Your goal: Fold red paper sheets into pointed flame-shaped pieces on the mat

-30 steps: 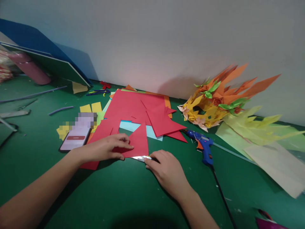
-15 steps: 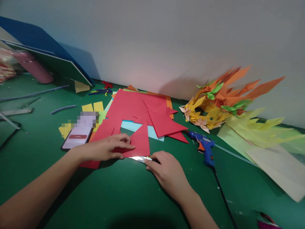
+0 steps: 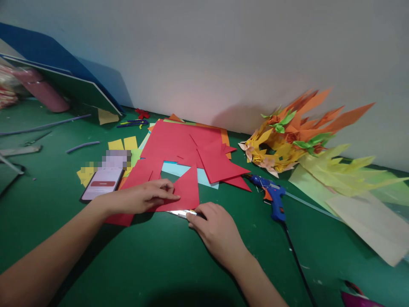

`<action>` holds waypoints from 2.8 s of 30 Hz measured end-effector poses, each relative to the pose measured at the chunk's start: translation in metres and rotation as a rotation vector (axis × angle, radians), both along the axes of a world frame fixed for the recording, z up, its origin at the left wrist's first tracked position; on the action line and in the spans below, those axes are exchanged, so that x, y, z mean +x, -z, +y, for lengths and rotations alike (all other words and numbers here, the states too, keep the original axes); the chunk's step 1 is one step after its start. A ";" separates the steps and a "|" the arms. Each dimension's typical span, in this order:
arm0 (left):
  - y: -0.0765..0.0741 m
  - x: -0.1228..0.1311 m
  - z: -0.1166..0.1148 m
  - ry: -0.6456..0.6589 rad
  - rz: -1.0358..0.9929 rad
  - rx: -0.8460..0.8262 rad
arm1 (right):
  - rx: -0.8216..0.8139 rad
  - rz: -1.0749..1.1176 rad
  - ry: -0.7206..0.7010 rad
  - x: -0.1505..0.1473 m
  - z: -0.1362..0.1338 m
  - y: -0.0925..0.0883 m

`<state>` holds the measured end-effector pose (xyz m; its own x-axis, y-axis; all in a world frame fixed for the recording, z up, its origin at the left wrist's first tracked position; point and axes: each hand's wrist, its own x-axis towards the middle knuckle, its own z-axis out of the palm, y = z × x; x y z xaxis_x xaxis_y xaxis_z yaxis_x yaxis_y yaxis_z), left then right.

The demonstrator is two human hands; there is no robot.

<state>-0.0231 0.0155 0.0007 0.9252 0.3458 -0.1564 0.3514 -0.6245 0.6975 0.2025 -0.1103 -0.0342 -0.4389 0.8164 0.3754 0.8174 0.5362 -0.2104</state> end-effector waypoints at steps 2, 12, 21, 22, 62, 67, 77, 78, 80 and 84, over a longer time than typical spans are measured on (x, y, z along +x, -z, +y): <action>0.001 0.000 0.000 0.005 -0.008 0.006 | 0.000 -0.006 -0.002 -0.001 0.000 -0.001; 0.002 -0.002 0.002 0.028 -0.035 0.005 | 0.011 -0.011 -0.020 -0.005 0.003 -0.002; 0.002 -0.002 0.001 0.025 -0.003 0.000 | 0.030 -0.011 -0.032 -0.011 0.005 -0.002; 0.002 -0.002 0.001 0.024 -0.003 -0.003 | 0.028 -0.010 -0.032 -0.012 0.005 -0.002; 0.003 -0.002 0.001 -0.018 -0.031 -0.001 | 0.009 0.003 -0.124 -0.021 0.009 -0.007; 0.006 -0.002 0.001 -0.014 -0.078 0.025 | -0.032 0.061 -0.148 -0.006 0.005 -0.011; 0.004 0.005 -0.010 -0.144 -0.015 0.161 | 0.047 0.087 0.196 0.052 0.003 -0.013; 0.005 0.006 -0.012 -0.159 -0.018 0.201 | 0.029 0.058 0.235 0.059 0.002 -0.014; 0.006 0.008 -0.014 -0.201 -0.022 0.291 | -0.048 -0.008 0.303 0.071 0.000 -0.017; 0.010 0.011 -0.019 -0.274 -0.002 0.385 | -0.181 -0.072 0.429 0.090 -0.006 -0.019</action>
<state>-0.0118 -0.0032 -0.0092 0.7917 0.6101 0.0327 0.5385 -0.7222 0.4341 0.2922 -0.1168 -0.0154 -0.0669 0.9793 0.1911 0.9731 0.1064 -0.2045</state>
